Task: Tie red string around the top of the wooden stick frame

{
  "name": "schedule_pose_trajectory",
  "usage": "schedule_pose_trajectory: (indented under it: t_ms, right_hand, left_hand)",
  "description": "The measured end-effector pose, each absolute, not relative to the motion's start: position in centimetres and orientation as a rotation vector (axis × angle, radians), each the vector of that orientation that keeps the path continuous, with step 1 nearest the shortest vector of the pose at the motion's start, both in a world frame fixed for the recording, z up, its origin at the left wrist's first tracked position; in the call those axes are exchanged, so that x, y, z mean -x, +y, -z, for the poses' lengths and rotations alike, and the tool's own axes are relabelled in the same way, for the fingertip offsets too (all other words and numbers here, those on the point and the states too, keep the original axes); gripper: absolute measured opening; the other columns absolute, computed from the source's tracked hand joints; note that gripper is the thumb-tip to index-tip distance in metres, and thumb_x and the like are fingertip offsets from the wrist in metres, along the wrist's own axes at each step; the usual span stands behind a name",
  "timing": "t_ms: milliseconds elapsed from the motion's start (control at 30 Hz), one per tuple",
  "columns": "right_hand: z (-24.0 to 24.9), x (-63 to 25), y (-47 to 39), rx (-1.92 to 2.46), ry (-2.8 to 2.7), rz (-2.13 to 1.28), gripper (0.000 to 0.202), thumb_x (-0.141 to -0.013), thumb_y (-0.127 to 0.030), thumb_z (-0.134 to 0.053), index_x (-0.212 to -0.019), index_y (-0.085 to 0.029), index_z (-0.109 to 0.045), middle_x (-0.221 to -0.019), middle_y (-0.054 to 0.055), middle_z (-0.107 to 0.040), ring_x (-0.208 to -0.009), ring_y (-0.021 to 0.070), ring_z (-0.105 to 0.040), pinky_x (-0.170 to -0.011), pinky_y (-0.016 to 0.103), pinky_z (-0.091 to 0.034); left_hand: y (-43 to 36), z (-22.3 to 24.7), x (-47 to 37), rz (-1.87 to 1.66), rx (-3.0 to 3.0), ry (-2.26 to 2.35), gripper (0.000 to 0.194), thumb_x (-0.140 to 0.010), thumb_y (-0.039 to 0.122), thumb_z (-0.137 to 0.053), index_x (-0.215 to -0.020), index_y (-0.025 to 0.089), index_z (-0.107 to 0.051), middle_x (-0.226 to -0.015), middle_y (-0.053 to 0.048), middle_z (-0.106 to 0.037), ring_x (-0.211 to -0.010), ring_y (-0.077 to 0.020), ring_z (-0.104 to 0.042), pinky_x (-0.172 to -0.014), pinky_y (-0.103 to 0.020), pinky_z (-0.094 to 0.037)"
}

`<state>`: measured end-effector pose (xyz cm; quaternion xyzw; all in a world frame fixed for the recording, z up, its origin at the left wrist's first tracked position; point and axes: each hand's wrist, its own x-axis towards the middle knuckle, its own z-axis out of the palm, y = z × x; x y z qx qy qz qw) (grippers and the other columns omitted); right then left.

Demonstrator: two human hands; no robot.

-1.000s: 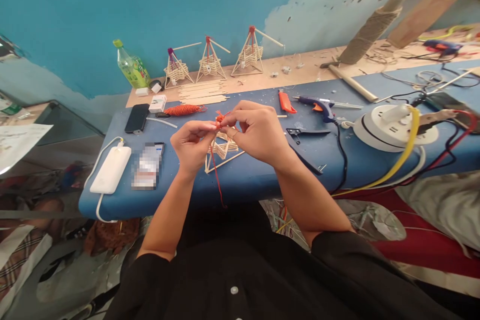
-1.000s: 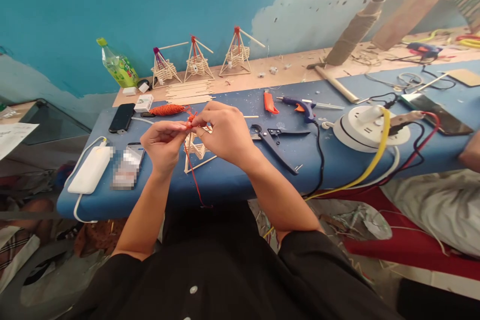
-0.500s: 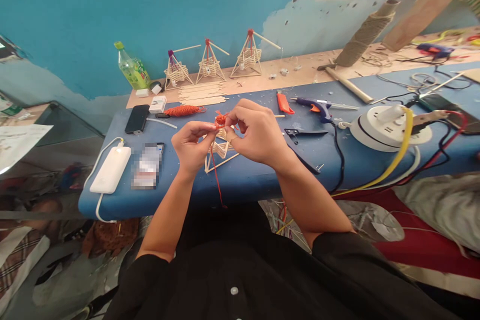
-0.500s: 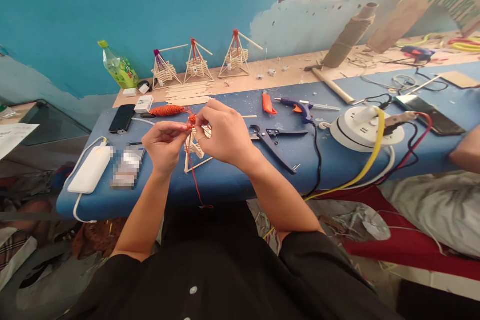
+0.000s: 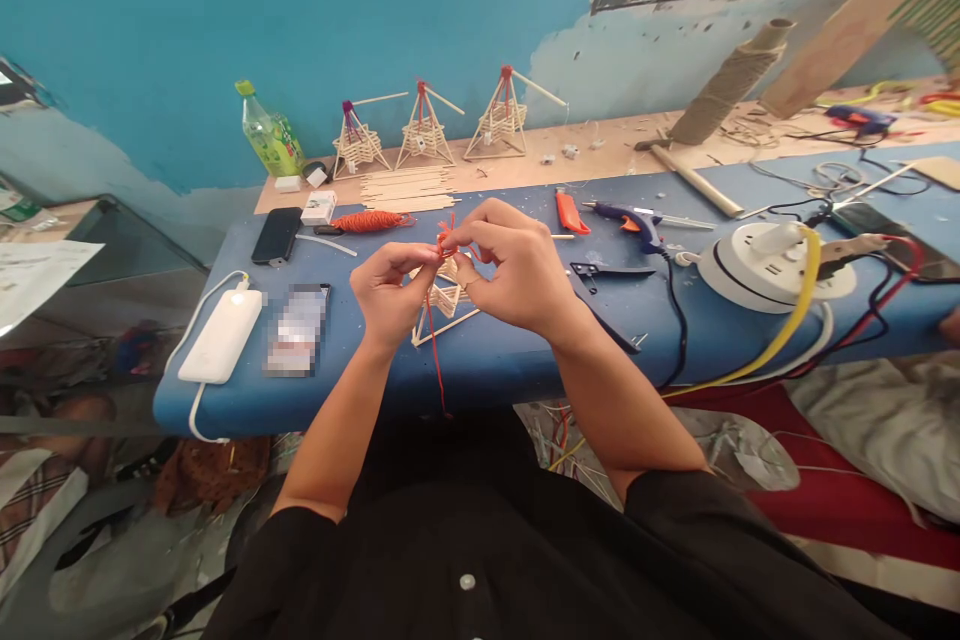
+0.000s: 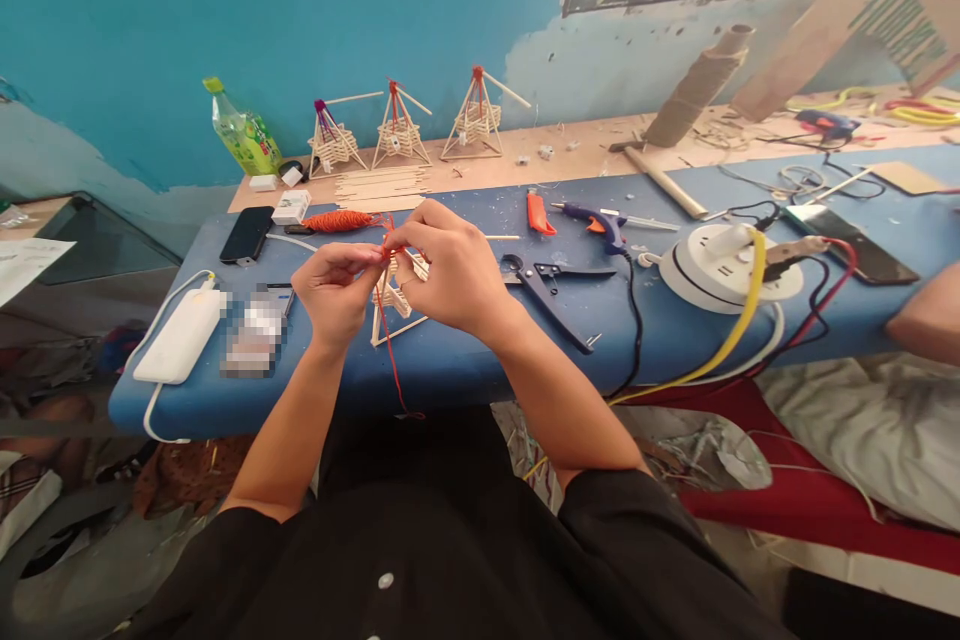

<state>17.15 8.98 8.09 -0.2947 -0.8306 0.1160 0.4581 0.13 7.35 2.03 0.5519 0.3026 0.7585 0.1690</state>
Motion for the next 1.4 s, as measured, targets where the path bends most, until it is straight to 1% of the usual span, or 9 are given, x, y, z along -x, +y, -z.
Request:
schedule_pose_trajectory:
  t_ms: [133,433,600,767,900,1000,1067,1200,1400]
  right_hand:
    - [-8.0,-17.0,9.1,0.772,-2.063,-0.273,0.018,-0.091,-0.011,-0.07,-0.098,-0.022,-0.082,-0.099,0.004,-0.073,-0.068,0.0129,-0.047,-0.068,0.032,-0.046]
    - [-7.7,-16.7,9.0,0.806,-2.038,-0.171,0.01,-0.093,-0.015,-0.07,-0.089,-0.02,-0.078,-0.091,0.004,-0.069,-0.067,0.0131,-0.046,-0.069,0.032,-0.043]
    - [-7.8,-16.8,8.6,0.854,-1.984,-0.132,0.01,-0.091,-0.014,-0.066,-0.085,-0.02,-0.071,-0.087,0.003,-0.068,-0.067,0.0138,-0.046,-0.067,0.032,-0.043]
    - [-7.9,-17.2,8.4,0.897,-1.911,-0.037,0.01,-0.089,-0.014,-0.066,-0.083,-0.022,-0.068,-0.084,0.003,-0.066,-0.068,0.015,-0.051,-0.067,0.034,-0.044]
    - [-7.9,-17.7,8.2,0.893,-1.859,-0.02,0.009,-0.085,-0.014,-0.067,-0.081,-0.022,-0.065,-0.083,0.002,-0.066,-0.064,0.0135,-0.049,-0.065,0.035,-0.043]
    - [-7.9,-18.2,8.2,0.874,-1.821,-0.046,0.01,-0.086,-0.014,-0.065,-0.08,-0.022,-0.062,-0.081,0.001,-0.065,-0.063,0.0133,-0.048,-0.065,0.035,-0.042]
    - [-7.8,-18.6,8.2,0.887,-1.802,-0.074,0.011,-0.087,-0.016,-0.064,-0.079,-0.023,-0.06,-0.08,0.001,-0.065,-0.063,0.0142,-0.049,-0.066,0.036,-0.043]
    - [-7.4,-19.1,8.5,0.921,-1.767,-0.141,0.012,-0.089,-0.018,-0.063,-0.079,-0.024,-0.058,-0.078,0.001,-0.064,-0.065,0.0158,-0.051,-0.065,0.036,-0.042]
    - [-6.8,-19.4,9.0,0.923,-1.758,-0.154,0.012,-0.09,-0.019,-0.06,-0.079,-0.023,-0.057,-0.077,0.002,-0.063,-0.066,0.0154,-0.051,-0.065,0.036,-0.041]
  left_hand:
    - [7.4,-1.9,-0.2,-2.165,-1.561,0.861,0.021,-0.086,0.035,-0.097,-0.088,0.023,-0.08,-0.085,0.001,-0.084,-0.082,-0.0168,-0.085,-0.08,-0.031,-0.074]
    - [7.2,-1.9,-0.3,-2.158,-1.51,0.842,0.018,-0.083,0.028,-0.099,-0.087,0.022,-0.082,-0.085,-0.001,-0.086,-0.082,-0.0176,-0.086,-0.079,-0.027,-0.073]
    - [7.0,-2.0,-0.3,-2.193,-1.45,0.942,0.026,-0.081,0.036,-0.1,-0.09,0.021,-0.082,-0.084,-0.001,-0.085,-0.075,-0.0166,-0.084,-0.074,-0.027,-0.073]
    - [7.0,-1.9,0.2,-2.177,-1.419,1.052,0.029,-0.082,0.038,-0.099,-0.093,0.02,-0.08,-0.087,-0.002,-0.085,-0.08,-0.0187,-0.085,-0.078,-0.031,-0.074]
    - [6.7,-1.9,0.9,-2.139,-1.501,1.122,0.028,-0.085,0.033,-0.096,-0.107,0.022,-0.084,-0.108,-0.005,-0.084,-0.084,-0.017,-0.085,-0.079,-0.03,-0.074]
    - [6.4,-2.1,1.2,-2.114,-1.629,1.22,0.014,-0.088,0.025,-0.092,-0.101,0.023,-0.088,-0.12,-0.007,-0.079,-0.094,-0.0161,-0.082,-0.076,-0.027,-0.072]
    - [6.2,-2.4,1.3,-2.086,-1.685,1.279,0.009,-0.088,0.021,-0.09,-0.096,0.024,-0.089,-0.114,-0.006,-0.079,-0.097,-0.0159,-0.08,-0.07,-0.023,-0.069]
    - [6.4,-2.9,1.1,-2.076,-1.731,1.285,0.003,-0.091,0.022,-0.087,-0.093,0.024,-0.088,-0.097,-0.005,-0.078,-0.088,-0.015,-0.076,-0.067,-0.023,-0.063]
    - [6.5,-3.0,1.3,-2.02,-1.704,1.304,0.009,-0.096,0.027,-0.08,-0.089,0.02,-0.082,-0.097,-0.006,-0.077,-0.092,-0.0159,-0.074,-0.068,-0.022,-0.06]
